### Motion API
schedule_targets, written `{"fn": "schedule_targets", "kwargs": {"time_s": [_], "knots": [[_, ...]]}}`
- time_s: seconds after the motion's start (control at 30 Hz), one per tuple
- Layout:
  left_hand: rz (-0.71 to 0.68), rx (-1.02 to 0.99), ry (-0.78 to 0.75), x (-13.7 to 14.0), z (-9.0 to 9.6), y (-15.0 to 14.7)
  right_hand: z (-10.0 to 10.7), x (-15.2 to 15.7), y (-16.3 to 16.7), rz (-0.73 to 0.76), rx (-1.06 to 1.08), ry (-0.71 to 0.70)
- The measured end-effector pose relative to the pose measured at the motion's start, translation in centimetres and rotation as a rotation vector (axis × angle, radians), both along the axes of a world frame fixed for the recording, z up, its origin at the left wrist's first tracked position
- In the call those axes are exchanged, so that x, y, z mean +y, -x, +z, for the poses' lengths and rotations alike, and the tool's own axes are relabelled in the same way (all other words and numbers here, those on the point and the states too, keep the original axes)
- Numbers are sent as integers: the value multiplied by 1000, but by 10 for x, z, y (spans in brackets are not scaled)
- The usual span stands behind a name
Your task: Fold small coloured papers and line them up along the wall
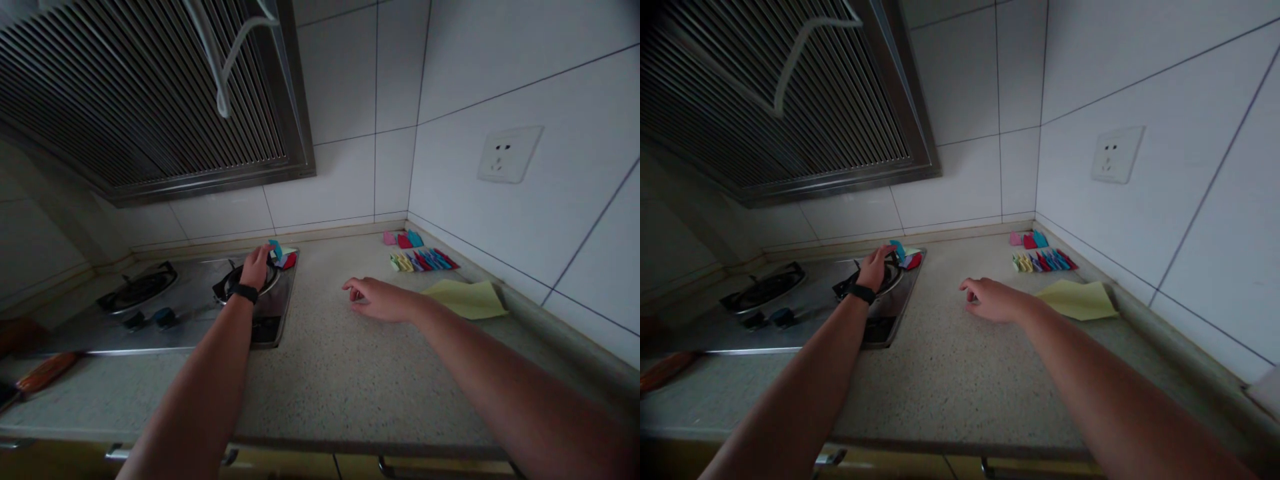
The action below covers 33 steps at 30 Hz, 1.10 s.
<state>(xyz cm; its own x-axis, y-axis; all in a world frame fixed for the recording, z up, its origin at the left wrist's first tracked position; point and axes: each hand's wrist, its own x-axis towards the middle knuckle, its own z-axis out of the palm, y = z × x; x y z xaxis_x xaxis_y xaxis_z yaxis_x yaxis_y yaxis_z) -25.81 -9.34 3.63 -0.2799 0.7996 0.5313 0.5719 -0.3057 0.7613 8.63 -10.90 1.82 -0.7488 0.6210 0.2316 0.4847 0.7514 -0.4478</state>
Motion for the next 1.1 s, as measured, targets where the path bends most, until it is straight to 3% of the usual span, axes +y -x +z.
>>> {"fn": "schedule_targets", "kwargs": {"time_s": [0.07, 0.17, 0.33, 0.43, 0.57, 0.77, 1.1], "knots": [[-180, -219, -62, 0, 2, -12, 1, 1, 0, 10, 17, -11], [-395, -471, -17, -7, 5, -35, 6, 1, 1, -10, 111, -69], [-632, -679, 63, -38, 20, -87, 17, -4, 3, -55, 365, -95], [-709, -736, 134, -55, 23, -118, 20, -8, 6, -70, 500, -27], [-828, -807, 204, -60, 13, -139, 20, -10, 9, -102, 597, 59], [-860, -876, 274, -56, -1, -147, 16, -8, 7, -127, 492, 39], [-1010, -995, 379, -64, -1, -151, 13, -5, 9, -212, 421, 23]]}}
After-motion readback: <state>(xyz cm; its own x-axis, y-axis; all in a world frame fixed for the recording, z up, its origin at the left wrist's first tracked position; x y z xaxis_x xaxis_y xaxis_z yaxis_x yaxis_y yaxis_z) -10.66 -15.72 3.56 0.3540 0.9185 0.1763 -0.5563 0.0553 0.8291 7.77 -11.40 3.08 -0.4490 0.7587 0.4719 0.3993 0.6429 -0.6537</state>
